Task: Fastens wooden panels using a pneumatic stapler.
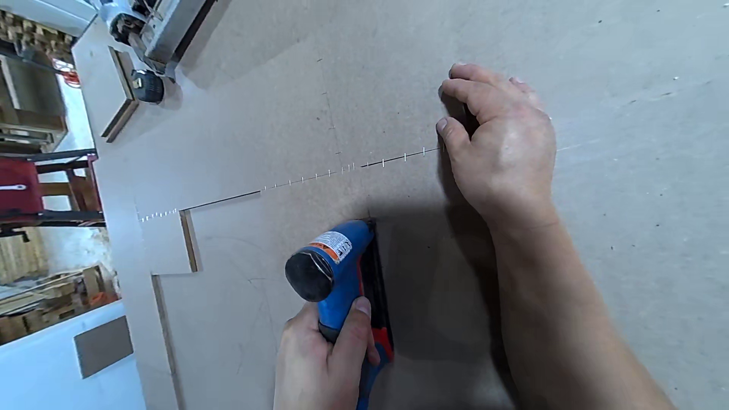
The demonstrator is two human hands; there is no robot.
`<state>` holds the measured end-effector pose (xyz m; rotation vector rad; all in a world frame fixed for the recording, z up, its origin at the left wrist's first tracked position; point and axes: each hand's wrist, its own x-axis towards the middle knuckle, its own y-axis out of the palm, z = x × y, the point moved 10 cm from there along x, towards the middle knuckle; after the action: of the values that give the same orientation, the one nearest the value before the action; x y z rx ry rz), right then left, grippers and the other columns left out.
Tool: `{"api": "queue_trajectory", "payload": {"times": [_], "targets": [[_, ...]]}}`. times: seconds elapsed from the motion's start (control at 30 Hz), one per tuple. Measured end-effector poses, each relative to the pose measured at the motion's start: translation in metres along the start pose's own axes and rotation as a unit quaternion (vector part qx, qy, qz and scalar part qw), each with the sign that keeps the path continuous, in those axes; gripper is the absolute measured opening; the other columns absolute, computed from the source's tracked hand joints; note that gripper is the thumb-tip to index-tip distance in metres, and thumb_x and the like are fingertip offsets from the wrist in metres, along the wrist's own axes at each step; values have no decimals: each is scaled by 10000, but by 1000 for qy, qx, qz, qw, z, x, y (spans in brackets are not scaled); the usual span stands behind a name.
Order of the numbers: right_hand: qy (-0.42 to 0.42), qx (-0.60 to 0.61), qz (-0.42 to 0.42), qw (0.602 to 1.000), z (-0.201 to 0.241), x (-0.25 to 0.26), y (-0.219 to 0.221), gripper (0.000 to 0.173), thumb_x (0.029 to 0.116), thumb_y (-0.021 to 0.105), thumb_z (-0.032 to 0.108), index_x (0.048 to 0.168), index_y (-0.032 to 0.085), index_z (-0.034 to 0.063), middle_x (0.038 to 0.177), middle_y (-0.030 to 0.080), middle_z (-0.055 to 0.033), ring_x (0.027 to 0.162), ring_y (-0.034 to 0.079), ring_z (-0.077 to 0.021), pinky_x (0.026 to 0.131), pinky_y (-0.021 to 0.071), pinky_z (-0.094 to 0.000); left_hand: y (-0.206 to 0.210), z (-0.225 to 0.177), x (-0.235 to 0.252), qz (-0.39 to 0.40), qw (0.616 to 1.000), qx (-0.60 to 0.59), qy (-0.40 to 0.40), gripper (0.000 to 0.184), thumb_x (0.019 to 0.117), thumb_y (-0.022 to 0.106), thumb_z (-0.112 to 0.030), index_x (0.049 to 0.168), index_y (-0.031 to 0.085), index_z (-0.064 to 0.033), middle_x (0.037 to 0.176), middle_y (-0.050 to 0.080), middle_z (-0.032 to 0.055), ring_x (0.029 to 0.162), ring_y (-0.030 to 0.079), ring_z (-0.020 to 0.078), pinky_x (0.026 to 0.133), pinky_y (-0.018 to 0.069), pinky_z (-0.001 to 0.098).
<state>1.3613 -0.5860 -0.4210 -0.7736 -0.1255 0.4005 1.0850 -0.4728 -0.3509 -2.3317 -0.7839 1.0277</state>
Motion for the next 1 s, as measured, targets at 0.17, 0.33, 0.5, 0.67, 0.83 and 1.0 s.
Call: {"api": "queue_trajectory", "payload": {"times": [0.17, 0.33, 0.5, 0.67, 0.83, 1.0], "targets": [[-5, -5, 5, 1000, 0, 1, 1, 366, 982, 581, 234, 1331, 692, 248, 1503, 568, 92, 1422, 489, -105, 1264, 269, -457, 0, -8, 18, -16, 1000, 3, 5, 271, 973, 558, -288, 979, 667, -41, 617, 682, 15, 478, 673, 186, 437, 613, 356], [-8, -6, 3, 1000, 1, 0, 1, 361, 993, 567, 253, 1333, 688, 242, 1503, 568, 93, 1421, 492, -107, 1264, 274, -452, -3, -12, 34, -26, 1000, 13, 5, 285, 949, 556, -349, 890, 646, -85, 595, 677, 33, 460, 667, 205, 434, 608, 371], [-14, -2, -3, 1000, 2, 0, 0, 362, 999, 551, 254, 1334, 688, 234, 1502, 571, 84, 1421, 497, -120, 1261, 277, -463, -6, -20, 45, -30, 999, 8, 8, 298, 949, 551, -356, 873, 655, -87, 592, 678, 51, 465, 672, 228, 438, 609, 377], [-8, -4, -6, 1000, 0, 2, 0, 348, 1002, 555, 254, 1319, 698, 235, 1489, 583, 90, 1405, 512, -112, 1257, 284, -458, -6, -26, 56, -16, 1000, 11, 2, 303, 955, 527, -359, 873, 654, -97, 594, 683, 73, 466, 676, 248, 439, 608, 389], [-7, -2, -32, 999, 3, 3, -4, 323, 1023, 523, 278, 1274, 723, 245, 1448, 615, 103, 1372, 540, -91, 1242, 320, -421, -30, -6, 42, -14, 998, -69, -5, 343, 968, 569, -366, 998, 639, -31, 615, 662, 108, 480, 670, 271, 464, 619, 413], [-46, -16, -49, 998, 10, -3, -7, 335, 1042, 492, 295, 1283, 715, 231, 1439, 629, 48, 1346, 575, -207, 1131, 429, -524, -62, 83, -56, 5, 987, -122, -100, 332, 972, 653, -228, 1197, 605, 11, 711, 681, 77, 571, 678, 208, 556, 620, 401]]}}
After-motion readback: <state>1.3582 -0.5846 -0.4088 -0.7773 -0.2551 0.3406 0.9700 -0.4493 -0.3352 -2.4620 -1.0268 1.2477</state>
